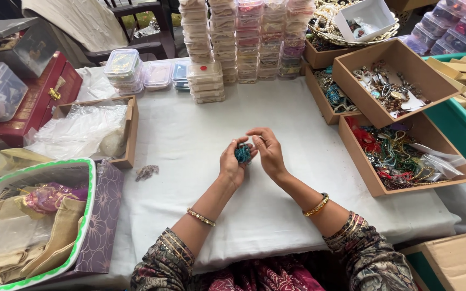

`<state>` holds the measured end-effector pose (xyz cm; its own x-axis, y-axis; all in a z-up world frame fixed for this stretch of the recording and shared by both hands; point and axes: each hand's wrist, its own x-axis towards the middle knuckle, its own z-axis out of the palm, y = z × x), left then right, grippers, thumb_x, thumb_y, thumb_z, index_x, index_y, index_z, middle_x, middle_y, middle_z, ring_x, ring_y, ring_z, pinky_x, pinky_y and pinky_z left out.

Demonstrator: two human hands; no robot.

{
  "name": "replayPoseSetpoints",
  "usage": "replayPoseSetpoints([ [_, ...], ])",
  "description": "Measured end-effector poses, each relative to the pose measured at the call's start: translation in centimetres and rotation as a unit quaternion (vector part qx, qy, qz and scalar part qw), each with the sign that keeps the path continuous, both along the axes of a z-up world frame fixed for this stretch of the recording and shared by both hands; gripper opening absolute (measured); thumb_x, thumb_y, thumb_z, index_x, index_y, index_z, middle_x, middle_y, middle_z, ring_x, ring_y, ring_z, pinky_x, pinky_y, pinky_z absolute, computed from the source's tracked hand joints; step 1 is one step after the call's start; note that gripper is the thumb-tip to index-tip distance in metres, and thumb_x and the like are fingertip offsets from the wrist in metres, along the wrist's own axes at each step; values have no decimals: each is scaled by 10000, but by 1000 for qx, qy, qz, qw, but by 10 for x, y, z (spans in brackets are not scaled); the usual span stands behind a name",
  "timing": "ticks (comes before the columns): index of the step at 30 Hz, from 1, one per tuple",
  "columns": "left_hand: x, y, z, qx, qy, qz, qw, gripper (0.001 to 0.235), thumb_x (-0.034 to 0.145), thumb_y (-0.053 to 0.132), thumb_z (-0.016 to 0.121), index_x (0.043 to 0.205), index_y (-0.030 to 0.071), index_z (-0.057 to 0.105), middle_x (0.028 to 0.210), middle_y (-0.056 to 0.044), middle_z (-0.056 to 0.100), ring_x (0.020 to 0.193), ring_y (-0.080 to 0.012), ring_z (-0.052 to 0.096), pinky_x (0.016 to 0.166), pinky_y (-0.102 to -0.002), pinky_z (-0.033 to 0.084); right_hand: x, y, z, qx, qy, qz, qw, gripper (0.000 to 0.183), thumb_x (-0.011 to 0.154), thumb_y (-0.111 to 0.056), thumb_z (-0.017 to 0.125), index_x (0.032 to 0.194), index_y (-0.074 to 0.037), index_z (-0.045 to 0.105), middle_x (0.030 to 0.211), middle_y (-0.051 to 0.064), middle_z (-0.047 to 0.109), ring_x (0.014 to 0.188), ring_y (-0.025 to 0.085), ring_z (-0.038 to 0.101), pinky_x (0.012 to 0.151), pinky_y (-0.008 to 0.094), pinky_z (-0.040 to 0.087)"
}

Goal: The person picks up a turquoise beaded bracelet from a box, places it into a small clear plastic bag, and then puts the bag into a beige cloth pouch. They then place the pouch into a small plastic container and stack it. Next, they pick up a green beaded bracelet, place it into a plastic bag, and put it into a beige cloth pouch.

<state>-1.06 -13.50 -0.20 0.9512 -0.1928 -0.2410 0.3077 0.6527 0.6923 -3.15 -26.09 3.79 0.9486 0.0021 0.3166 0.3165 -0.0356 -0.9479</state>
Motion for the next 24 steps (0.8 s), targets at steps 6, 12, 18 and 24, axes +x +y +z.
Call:
replayPoseSetpoints([
  [6,17,8,-10,-42,-100,105,989,228,1058,175,465,1152,57,636,923,-49,629,775,-155,631,673,-291,534,8,5,-19,238,216,116,940,346,1055,-276,479,1326,-80,568,1219,54,632,1054,176,594,951,345,516],
  [12,3,-1,4,117,-233,141,955,268,1123,246,498,1118,53,684,900,-66,552,808,-130,528,723,-268,476,7,20,-33,279,310,143,897,393,1099,-390,350,1309,-82,476,1217,75,598,1096,179,608,986,410,499],
  [18,-16,-2,26,312,-423,170,833,321,1076,327,520,1182,58,658,1060,-68,596,1090,-214,526,1001,-337,418,-18,29,7,269,298,164,901,497,1075,-429,280,1329,-68,509,1263,107,620,1195,208,595,1045,383,492],
  [24,-28,14,49,416,-524,195,717,239,969,251,645,1141,90,686,1084,-63,654,1053,-264,535,934,-365,485,15,0,-39,254,316,123,906,438,1072,-354,262,1336,-96,499,1242,65,611,1171,162,627,1021,364,548],
])
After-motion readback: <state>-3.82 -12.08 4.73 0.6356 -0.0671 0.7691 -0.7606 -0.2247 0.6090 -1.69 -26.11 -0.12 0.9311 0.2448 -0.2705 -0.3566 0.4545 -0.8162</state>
